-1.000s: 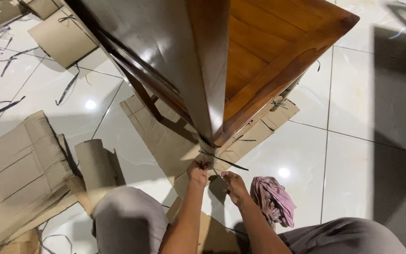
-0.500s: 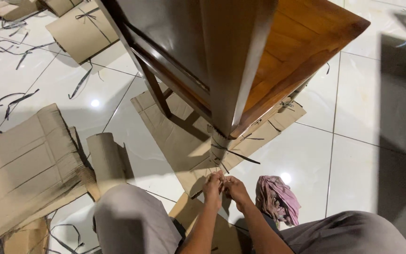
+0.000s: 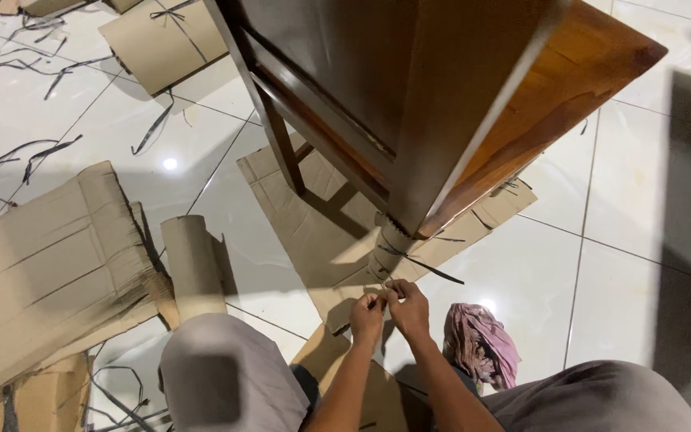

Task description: Wrap a wooden chair leg with cardboard and secure it using a plastic tie

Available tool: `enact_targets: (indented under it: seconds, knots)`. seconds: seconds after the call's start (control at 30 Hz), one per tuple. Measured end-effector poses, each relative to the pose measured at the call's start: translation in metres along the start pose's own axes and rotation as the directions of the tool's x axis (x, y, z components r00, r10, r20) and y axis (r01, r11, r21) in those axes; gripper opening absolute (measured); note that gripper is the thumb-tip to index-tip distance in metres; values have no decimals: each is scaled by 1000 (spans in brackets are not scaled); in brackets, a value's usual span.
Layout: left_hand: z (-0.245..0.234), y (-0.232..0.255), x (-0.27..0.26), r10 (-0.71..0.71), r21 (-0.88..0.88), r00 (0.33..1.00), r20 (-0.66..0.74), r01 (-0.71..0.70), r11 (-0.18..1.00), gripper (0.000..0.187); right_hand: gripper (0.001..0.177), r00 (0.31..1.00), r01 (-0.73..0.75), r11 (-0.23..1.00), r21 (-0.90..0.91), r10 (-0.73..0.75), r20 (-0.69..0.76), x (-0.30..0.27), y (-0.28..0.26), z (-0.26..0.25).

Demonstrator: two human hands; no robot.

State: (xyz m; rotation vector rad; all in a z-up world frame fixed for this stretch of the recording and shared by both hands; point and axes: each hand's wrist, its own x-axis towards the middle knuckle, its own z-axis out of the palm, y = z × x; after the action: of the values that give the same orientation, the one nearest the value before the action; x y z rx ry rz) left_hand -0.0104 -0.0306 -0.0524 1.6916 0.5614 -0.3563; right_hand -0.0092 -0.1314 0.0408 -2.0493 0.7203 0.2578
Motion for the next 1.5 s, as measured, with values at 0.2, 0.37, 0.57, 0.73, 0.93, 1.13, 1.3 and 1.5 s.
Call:
enact_targets:
  seconds: [0.2,0.37,0.57,0.73,0.93,1.13,1.3,1.5]
  knots:
    - [-11,8,-10,36,50,998,55,-39,998,23,39,996,87,973,-216,-79,48,20,5,16]
    - [-24,25,-24,76,76,996,51,-80,994,30,29,994,108,969,-223,-111,-2,23,9,20]
    - [-37,40,-30,151,104,987,58,-156,982,21,25,980,199,969,-150,-195,38,-7,-32,0]
    - [-37,39,-13,-8,-367,999,53,27,930,14,16,805,561,719,-409,-590,67,-13,-29,-10]
    - [-38,74,-22,-53,-715,995,82,95,693,16,9,866,470,841,-268,-499,-45,19,28,9]
    - [-24,42,0,-131,-690,988,77,148,709,64,28,943,314,934,-170,-328,-62,31,34,23]
    - [-12,41,10,-275,-453,956,107,293,842,49,34,950,301,943,-143,-310,-46,19,16,16]
    - [7,3,54,-360,-380,923,133,383,842,36,32,968,237,962,-136,-246,-53,12,7,16]
